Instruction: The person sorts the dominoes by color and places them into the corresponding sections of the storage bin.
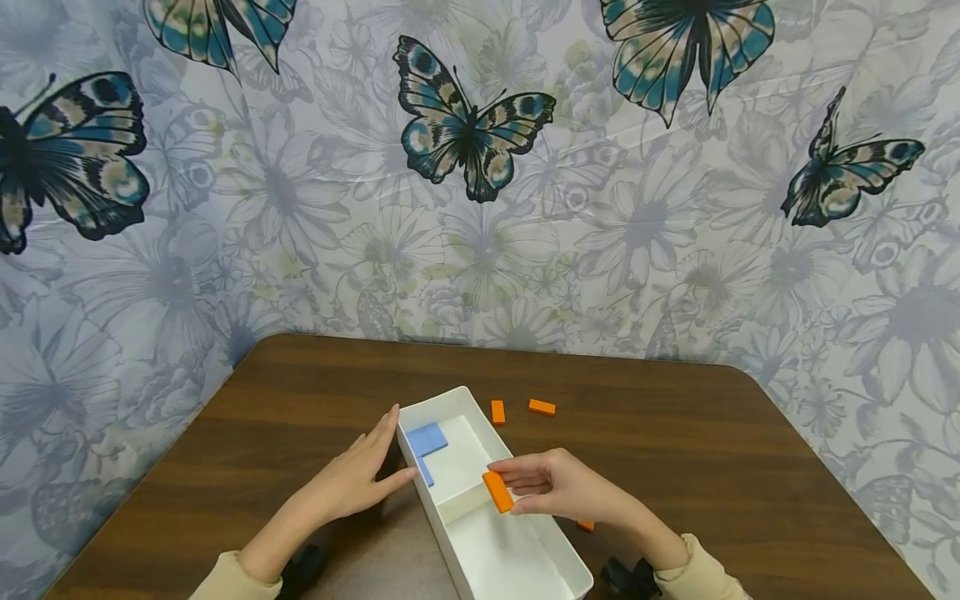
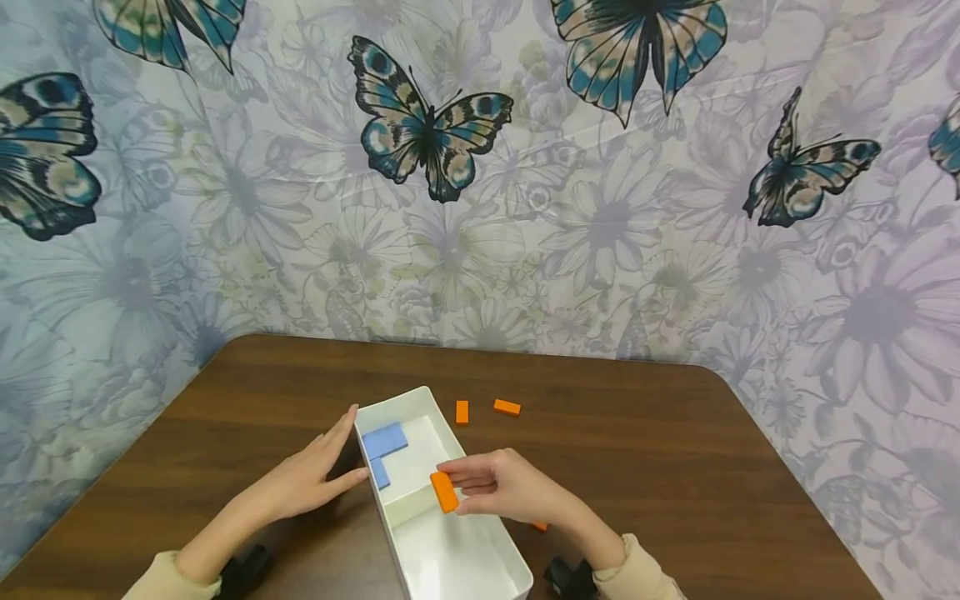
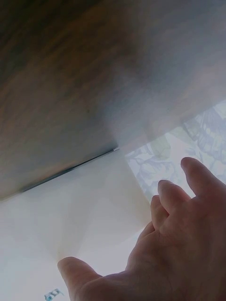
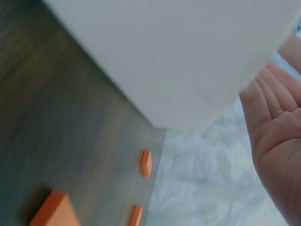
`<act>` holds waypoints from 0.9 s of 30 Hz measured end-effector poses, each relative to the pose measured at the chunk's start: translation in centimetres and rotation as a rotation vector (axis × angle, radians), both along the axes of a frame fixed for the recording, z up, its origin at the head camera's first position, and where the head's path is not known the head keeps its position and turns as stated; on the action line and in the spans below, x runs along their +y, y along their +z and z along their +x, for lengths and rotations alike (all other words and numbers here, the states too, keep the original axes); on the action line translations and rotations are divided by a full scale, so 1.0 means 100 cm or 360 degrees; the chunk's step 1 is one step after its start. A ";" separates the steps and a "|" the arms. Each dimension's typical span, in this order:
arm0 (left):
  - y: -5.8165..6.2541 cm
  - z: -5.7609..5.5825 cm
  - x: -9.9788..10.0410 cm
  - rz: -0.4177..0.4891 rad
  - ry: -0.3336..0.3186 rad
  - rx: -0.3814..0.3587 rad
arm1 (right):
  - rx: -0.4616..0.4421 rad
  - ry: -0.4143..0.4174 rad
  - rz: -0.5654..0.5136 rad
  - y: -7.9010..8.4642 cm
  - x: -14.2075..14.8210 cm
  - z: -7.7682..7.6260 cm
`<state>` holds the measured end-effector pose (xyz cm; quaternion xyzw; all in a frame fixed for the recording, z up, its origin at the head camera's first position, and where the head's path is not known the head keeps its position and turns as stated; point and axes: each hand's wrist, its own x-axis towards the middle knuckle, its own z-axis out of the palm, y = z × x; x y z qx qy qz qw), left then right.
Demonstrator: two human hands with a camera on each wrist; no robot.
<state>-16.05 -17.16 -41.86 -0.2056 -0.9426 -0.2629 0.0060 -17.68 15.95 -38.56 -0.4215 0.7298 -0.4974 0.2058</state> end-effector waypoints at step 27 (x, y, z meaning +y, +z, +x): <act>0.005 0.002 0.001 -0.0051 -0.0029 0.0095 | 0.1117 0.0115 0.0789 -0.018 -0.056 0.030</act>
